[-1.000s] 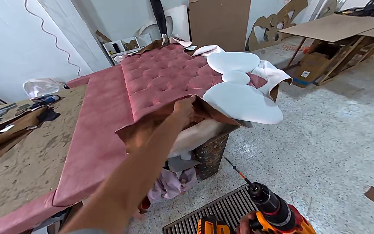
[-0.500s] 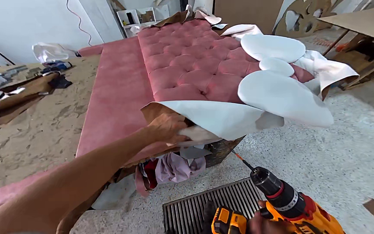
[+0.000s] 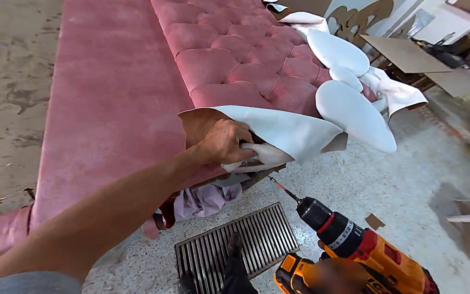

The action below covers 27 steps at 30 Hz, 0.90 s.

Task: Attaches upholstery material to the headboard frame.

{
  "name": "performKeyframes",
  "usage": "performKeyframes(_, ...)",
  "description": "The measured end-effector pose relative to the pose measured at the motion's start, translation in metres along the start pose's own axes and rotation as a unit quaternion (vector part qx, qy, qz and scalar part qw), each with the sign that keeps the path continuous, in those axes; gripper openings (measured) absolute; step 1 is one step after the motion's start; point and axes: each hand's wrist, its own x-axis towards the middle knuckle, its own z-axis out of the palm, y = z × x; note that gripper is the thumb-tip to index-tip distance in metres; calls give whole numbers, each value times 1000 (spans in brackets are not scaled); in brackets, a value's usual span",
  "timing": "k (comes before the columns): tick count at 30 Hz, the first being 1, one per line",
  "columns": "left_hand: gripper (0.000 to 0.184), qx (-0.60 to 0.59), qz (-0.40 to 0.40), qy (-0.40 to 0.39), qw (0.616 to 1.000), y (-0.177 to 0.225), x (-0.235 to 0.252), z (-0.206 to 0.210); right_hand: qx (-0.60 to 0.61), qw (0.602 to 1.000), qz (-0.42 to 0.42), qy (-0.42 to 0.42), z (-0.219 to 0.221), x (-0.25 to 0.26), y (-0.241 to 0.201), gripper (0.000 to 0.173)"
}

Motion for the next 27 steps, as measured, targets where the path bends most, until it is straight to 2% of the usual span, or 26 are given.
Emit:
performKeyframes(5, 24, -25, -28, 4, 999, -2, -1, 0, -132, 991, -23, 20, 11, 22, -35, 9)
performKeyframes(12, 23, -33, -35, 21, 999, 0, -5, 4, -303, 952, -42, 18, 7, 56, -63, 29)
performKeyframes(27, 23, -28, -39, 12, 999, -2, -4, 1, -400, 915, -46, -5, 15, 77, -91, 33)
